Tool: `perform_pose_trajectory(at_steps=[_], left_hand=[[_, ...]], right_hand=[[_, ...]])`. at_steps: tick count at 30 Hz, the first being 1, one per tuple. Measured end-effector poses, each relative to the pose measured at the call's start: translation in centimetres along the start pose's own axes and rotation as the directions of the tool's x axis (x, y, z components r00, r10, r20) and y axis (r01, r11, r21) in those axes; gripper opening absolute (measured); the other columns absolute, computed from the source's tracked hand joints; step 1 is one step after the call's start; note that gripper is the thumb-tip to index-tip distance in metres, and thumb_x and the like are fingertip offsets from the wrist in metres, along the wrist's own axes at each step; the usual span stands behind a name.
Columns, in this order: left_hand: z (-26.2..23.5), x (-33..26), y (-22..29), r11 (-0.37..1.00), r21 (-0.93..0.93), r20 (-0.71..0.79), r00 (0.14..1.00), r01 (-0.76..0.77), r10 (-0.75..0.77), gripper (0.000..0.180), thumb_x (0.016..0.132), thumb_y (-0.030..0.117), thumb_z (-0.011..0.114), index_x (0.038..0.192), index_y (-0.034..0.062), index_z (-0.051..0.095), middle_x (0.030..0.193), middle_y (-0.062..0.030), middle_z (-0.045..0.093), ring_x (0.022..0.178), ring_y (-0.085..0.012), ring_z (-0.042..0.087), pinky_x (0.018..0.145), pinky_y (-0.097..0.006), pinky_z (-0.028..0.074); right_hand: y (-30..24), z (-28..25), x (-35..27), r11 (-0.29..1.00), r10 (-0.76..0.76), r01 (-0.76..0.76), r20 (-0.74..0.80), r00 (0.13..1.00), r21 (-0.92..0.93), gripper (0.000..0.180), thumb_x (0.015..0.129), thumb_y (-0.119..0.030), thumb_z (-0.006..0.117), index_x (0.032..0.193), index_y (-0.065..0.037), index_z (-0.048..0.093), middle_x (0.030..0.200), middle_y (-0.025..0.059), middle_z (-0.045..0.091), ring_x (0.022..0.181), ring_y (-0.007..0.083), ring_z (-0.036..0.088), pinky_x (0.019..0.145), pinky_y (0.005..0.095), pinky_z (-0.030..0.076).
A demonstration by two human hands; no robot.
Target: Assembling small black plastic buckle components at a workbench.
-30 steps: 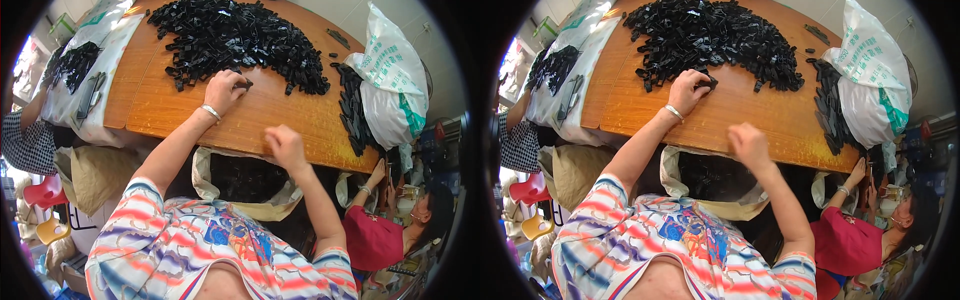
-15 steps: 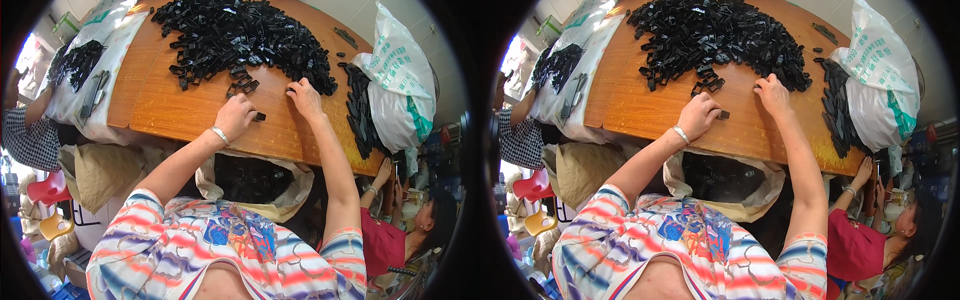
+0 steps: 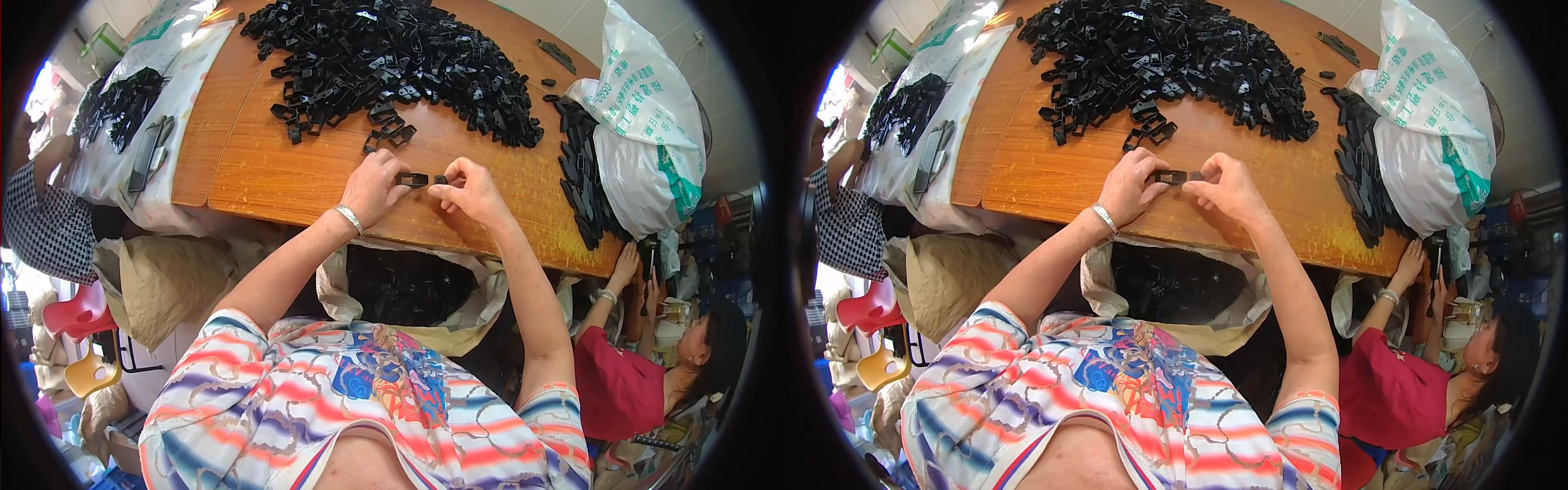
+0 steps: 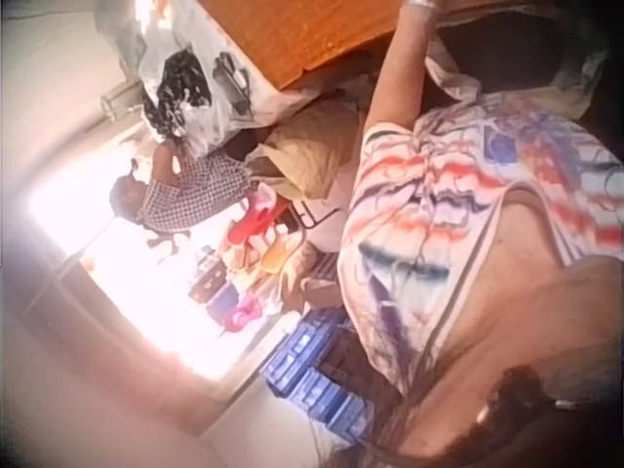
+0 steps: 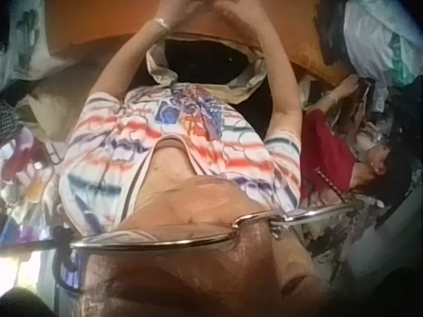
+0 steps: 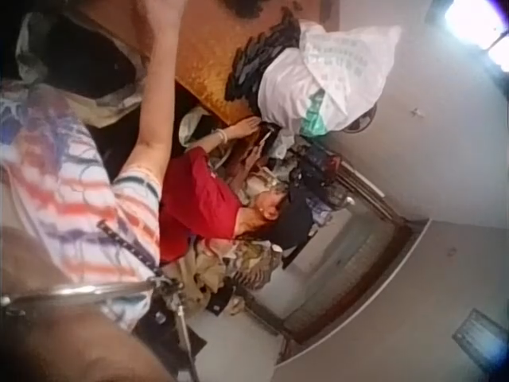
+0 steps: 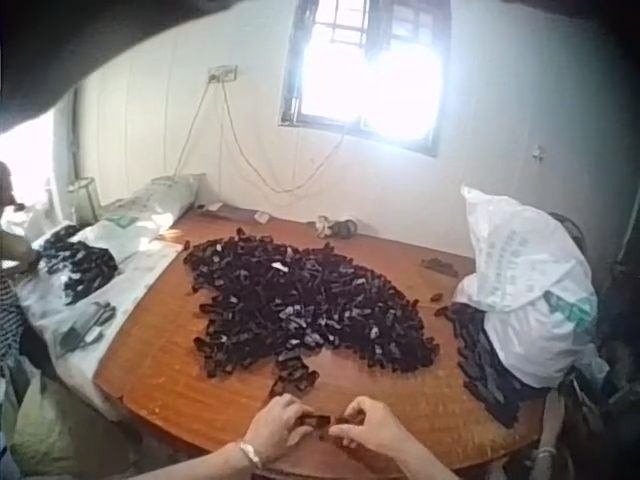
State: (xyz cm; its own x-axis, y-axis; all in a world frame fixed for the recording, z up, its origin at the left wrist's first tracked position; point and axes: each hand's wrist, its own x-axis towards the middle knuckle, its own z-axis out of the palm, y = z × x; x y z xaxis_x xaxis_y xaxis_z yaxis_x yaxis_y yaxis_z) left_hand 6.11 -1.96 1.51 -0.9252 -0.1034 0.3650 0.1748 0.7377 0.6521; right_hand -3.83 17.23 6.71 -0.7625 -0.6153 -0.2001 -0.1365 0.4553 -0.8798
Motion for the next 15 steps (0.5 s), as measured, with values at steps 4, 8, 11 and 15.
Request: perform_pose_trajectory(at_steps=[4,8,11,15], left_hand=[[0.1,-0.1,-0.2,1.000,-0.015,-0.001,1.000,-0.009,0.009,0.026,0.078,0.012,0.076,0.102,0.0047,0.066,0.103,-0.0112,0.059,0.102,-0.0308,0.057,0.087,-0.040,0.050],[0.2,-0.1,-0.2,1.000,-0.012,0.007,1.000,-0.008,0.008,0.025,0.078,0.012,0.076,0.101,0.0056,0.066,0.102,-0.0105,0.058,0.102,-0.0304,0.057,0.086,-0.040,0.050],[0.1,-0.1,-0.2,1.000,-0.019,0.013,1.000,-0.004,0.005,0.025,0.078,0.012,0.075,0.100,0.0062,0.065,0.101,-0.0101,0.059,0.101,-0.0303,0.057,0.086,-0.040,0.050],[0.3,-0.1,-0.4,0.999,-0.034,-0.003,1.000,0.006,-0.007,0.025,0.078,0.011,0.075,0.100,0.0064,0.065,0.101,-0.0101,0.059,0.101,-0.0301,0.057,0.086,-0.040,0.050]], right_hand=[[-0.9,0.2,0.2,1.000,-0.006,0.007,0.059,0.998,-0.009,0.031,0.082,-0.015,0.081,0.083,-0.005,0.052,0.069,0.0030,0.061,0.059,0.0105,0.061,0.050,0.0249,0.050],[-1.2,0.9,1.2,0.887,-0.177,0.138,-0.049,0.983,-0.440,0.037,0.073,-0.020,0.085,0.082,-0.002,0.054,0.070,0.0099,0.063,0.063,0.0203,0.064,0.057,0.0351,0.050],[-1.0,2.1,1.5,0.765,-0.398,0.274,-0.093,0.913,-0.583,0.036,0.070,-0.020,0.085,0.082,-0.005,0.054,0.072,0.0099,0.059,0.068,0.0282,0.062,0.061,0.0391,0.049],[0.1,3.4,1.1,0.685,-0.548,0.400,-0.068,0.834,-0.609,0.031,0.073,-0.018,0.082,0.083,-0.007,0.054,0.080,0.0096,0.058,0.073,0.0333,0.062,0.063,0.0410,0.050]])
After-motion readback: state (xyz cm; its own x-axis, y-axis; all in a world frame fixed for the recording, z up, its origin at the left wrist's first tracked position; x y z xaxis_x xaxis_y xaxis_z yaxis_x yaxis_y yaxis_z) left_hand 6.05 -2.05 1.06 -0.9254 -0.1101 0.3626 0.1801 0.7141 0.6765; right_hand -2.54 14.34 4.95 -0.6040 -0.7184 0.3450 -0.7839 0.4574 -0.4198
